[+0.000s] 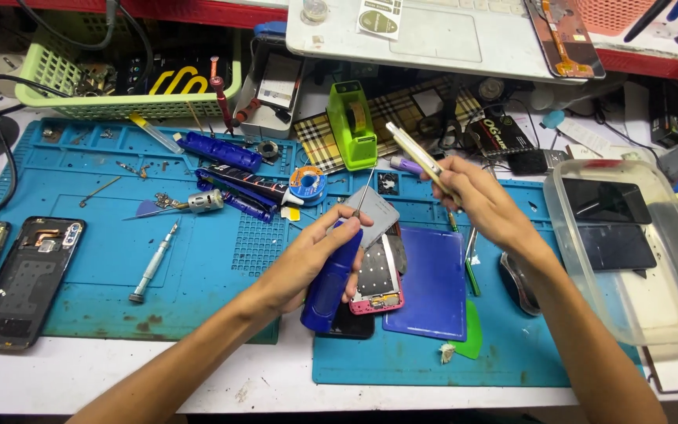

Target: Disassembling a mobile phone by removing screws with an electric screwdriver and prying off internal components.

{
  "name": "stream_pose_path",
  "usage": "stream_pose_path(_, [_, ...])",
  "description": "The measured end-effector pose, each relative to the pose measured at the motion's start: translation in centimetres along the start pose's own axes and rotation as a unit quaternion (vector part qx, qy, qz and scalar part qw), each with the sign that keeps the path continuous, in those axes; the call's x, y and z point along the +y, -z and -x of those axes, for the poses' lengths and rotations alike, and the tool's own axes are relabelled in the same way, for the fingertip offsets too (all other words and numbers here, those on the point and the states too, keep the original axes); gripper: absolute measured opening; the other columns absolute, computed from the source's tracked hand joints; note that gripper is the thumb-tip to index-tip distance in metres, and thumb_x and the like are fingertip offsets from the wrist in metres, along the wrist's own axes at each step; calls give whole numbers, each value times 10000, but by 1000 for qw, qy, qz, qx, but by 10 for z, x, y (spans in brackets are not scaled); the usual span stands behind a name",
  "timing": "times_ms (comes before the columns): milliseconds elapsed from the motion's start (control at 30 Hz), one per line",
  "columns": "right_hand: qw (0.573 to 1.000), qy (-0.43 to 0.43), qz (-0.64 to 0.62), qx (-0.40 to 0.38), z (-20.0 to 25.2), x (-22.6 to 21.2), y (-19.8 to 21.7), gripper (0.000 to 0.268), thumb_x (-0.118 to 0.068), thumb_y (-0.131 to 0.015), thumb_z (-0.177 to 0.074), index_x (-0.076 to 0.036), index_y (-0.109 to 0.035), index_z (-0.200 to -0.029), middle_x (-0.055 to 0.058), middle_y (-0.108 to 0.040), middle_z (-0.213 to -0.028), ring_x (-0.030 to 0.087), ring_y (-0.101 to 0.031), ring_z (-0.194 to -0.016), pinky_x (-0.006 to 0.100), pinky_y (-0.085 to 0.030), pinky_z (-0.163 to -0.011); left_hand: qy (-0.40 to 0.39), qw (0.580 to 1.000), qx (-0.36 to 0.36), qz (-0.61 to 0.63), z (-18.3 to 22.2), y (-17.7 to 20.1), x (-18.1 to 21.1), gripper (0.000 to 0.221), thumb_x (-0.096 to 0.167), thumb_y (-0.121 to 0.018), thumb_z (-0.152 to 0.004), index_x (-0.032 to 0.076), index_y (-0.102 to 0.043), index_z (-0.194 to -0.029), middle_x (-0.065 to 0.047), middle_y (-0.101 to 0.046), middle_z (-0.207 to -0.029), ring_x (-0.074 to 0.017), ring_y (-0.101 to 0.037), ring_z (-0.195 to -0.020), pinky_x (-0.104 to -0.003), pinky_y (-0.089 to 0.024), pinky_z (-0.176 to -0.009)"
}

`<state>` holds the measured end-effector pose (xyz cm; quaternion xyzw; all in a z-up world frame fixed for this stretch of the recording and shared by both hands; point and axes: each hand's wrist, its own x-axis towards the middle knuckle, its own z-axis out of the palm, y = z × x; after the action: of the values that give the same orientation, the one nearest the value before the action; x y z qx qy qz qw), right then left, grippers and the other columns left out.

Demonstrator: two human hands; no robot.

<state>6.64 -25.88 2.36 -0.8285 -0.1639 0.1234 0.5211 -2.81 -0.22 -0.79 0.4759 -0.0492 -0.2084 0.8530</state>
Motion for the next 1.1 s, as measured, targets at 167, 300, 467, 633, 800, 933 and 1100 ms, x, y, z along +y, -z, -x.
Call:
stream_pose_path(167, [996,66,-58,-24,26,-1,-12,323,-85,-388,-1040,79,-588,-1234,137,-640,-889,166,-531,-742,295,-426,-667,26,999,-6,33,-1,-1,-6,276,290,-509,-1048,27,-534,-1127,-170,-534,-734,-286,-655,-450,-380,-587,-362])
stream_pose_path(300, [998,61,3,1,38,21,-20,243,-45,-461,-1026,42,-632,-1176,145,-670,-790,196,-536,-703,338,-486,-687,49,997,-12,50,-2,2,-11,239,217,-528,-1018,-21,-530,-994,-231,-516,-761,-349,-647,-456,-451,-564,-335])
stream_pose_path(467, [996,70,49,38,46,12,-31,203,-216,-537,-1047,-112,-559,-874,-11,-553,-756,96,-507,-697,254,-411,-648,100,993,-1,68,2,0,-5,314,280,-575,-1018,2,-511,-887,-178,-509,-784,-248,-614,-452,-333,-506,-298])
stream_pose_path(633, [993,92,38,59,52,10,-36,213,-203,-553,-1034,-97,-579,-851,-5,-563,-731,99,-513,-665,240,-427,-627,80,993,-9,86,2,3,-4,417,330,-561,-1026,-15,-549,-792,-184,-495,-655,-274,-612,-420,-330,-504,-320])
stream_pose_path(800, [984,165,58,25,54,10,-45,138,-156,-513,-1002,-49,-516,-1090,97,-735,-1188,119,-767,-759,200,-559,-549,65,998,-6,24,4,-2,5,302,254,-489,-1045,-25,-588,-987,-148,-565,-643,-213,-575,-424,-327,-536,-352])
stream_pose_path(933, [987,125,89,41,57,18,-50,175,-162,-593,-948,-57,-563,-1084,89,-770,-1052,176,-769,-961,281,-636,-817,79,996,-31,9,6,-3,4,295,237,-436,-1057,-27,-567,-1072,-167,-558,-651,-231,-575,-421,-310,-506,-346])
stream_pose_path(1100, [934,215,276,69,61,15,-48,387,-373,-434,-1050,-158,-621,-1312,47,-560,-931,200,-478,-836,342,-411,-777,97,993,-73,-7,9,-6,-1,362,329,-424,-1081,-7,-559,-1082,-135,-543,-643,-204,-583,-426,-296,-512,-368])
